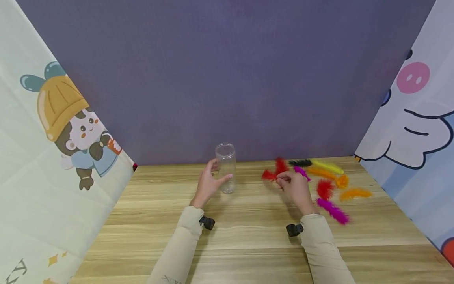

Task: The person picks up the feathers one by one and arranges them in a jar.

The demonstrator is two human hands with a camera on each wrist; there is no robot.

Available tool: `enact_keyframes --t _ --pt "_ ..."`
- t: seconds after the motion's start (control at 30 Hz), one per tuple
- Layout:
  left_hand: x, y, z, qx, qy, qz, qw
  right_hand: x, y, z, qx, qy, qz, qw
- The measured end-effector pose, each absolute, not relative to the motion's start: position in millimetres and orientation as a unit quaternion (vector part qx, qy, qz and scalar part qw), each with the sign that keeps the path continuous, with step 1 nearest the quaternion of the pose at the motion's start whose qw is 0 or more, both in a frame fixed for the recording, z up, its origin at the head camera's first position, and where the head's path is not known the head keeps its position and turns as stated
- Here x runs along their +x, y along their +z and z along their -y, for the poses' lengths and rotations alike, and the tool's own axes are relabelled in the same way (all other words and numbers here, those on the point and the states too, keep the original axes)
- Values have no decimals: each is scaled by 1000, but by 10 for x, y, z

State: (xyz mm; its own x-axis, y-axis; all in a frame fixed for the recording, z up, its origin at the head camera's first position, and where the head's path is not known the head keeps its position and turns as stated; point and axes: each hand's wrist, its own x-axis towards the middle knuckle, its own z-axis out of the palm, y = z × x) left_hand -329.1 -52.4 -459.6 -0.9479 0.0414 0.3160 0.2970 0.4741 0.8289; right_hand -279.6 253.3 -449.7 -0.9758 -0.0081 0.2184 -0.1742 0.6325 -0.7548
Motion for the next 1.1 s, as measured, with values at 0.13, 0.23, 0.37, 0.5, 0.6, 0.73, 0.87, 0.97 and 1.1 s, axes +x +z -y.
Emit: enact_keyframes --t 0.13,0.23,0.37,0.5,0.6,0.73,0.87,0.97,1.1 --pt "-3305 -4604 514 -105 -508 846 126 -2804 -4488 -2521 42 435 892 114" --pt "-3310 -4614 514 -107 -511 844 124 -2803 -4478 -2504 34 433 892 123" --pt "-3314 -4622 519 -108 -514 842 126 -2795 -4468 -2484 35 429 893 135" --pt "-3317 -4628 520 -105 -515 842 121 -2784 -4456 -2470 40 431 890 145" --pt "-3319 -4631 519 -104 -515 843 115 -2777 -4445 -2459 41 428 889 155" --pt "-3305 -4616 527 -106 -514 844 109 -2762 -4429 -2436 44 438 881 172" --pt "-3292 -4602 538 -105 -513 845 105 -2742 -4409 -2417 41 469 864 179" --pt "-3288 -4596 547 -106 -514 845 105 -2723 -4391 -2403 32 488 854 178" --pt "-3283 -4593 560 -107 -513 845 107 -2703 -4364 -2379 16 495 851 174"
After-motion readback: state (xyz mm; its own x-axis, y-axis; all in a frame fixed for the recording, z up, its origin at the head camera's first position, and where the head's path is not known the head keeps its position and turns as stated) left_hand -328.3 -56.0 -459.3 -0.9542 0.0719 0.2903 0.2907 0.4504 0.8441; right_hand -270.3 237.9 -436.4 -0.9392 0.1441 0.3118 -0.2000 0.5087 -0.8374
